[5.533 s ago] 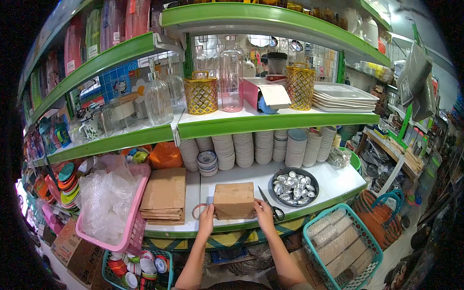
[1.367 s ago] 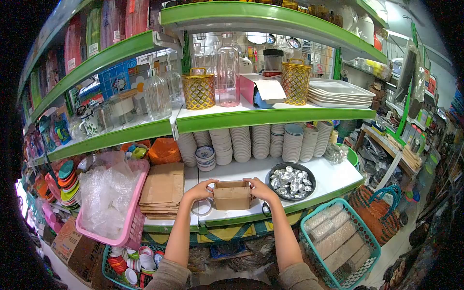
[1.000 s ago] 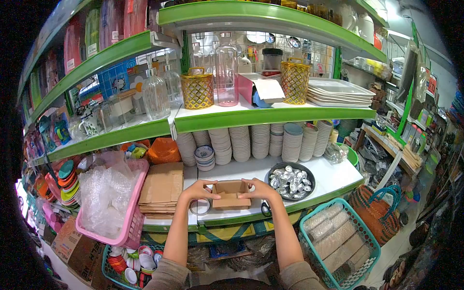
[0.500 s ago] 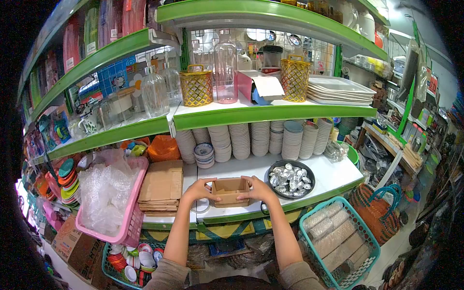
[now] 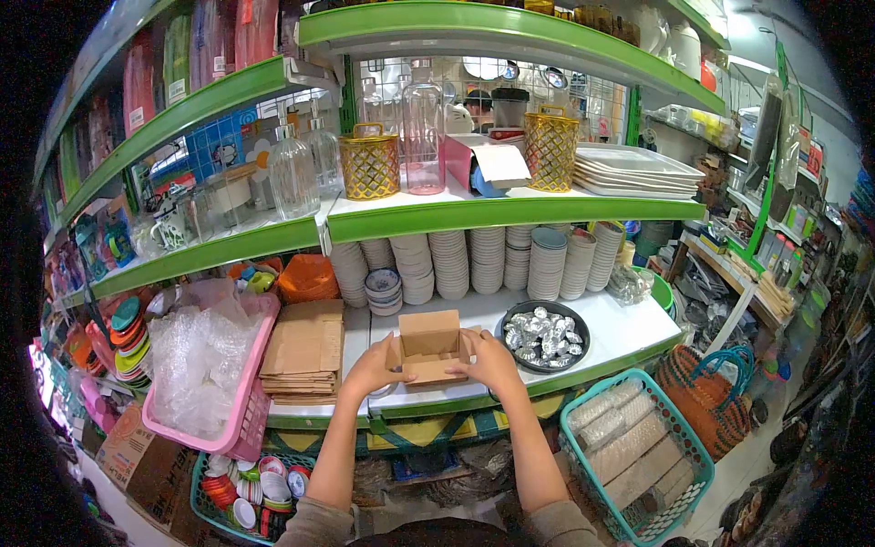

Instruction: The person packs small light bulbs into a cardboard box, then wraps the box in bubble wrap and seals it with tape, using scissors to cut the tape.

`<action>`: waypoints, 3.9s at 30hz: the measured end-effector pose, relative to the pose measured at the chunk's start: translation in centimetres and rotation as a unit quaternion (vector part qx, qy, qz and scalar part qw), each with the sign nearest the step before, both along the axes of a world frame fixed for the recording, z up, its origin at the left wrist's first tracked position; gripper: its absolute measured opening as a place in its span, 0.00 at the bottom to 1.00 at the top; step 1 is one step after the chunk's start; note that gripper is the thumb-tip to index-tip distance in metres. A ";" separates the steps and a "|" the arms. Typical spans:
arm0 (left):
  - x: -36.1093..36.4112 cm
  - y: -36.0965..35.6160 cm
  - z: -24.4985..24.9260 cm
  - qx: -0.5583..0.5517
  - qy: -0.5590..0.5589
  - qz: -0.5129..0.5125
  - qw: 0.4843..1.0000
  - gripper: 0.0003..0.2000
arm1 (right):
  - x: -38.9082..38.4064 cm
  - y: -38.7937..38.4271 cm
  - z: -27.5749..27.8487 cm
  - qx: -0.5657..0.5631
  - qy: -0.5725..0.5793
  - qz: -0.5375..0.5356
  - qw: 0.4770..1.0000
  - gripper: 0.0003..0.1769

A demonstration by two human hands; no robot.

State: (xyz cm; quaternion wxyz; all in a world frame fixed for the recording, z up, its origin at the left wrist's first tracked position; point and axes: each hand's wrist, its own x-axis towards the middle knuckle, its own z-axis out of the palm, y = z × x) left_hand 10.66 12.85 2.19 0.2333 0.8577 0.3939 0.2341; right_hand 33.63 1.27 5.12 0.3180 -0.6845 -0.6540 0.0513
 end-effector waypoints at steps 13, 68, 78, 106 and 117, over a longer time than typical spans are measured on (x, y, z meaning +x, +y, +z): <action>-1.0 -9.1 3.2 0.095 -0.117 -0.002 0.989 0.30 | -7.2 -3.5 0.2 0.127 0.102 0.054 0.985 0.25; -43.2 -24.2 -25.7 -0.104 0.087 0.484 0.864 0.09 | -49.5 -2.4 -35.3 -0.306 0.217 0.374 0.848 0.11; -43.0 -24.8 -28.3 -0.079 0.284 0.408 0.864 0.10 | -53.0 -4.3 -34.3 -0.244 0.127 0.371 0.887 0.08; -43.0 -24.1 -25.3 -0.175 0.057 0.458 0.870 0.20 | -48.7 -4.8 -27.2 -0.235 0.160 0.336 0.898 0.18; -39.6 -23.9 -18.6 -0.133 -0.209 0.430 0.868 0.14 | -45.4 -5.0 -21.9 -0.072 0.274 0.348 0.894 0.08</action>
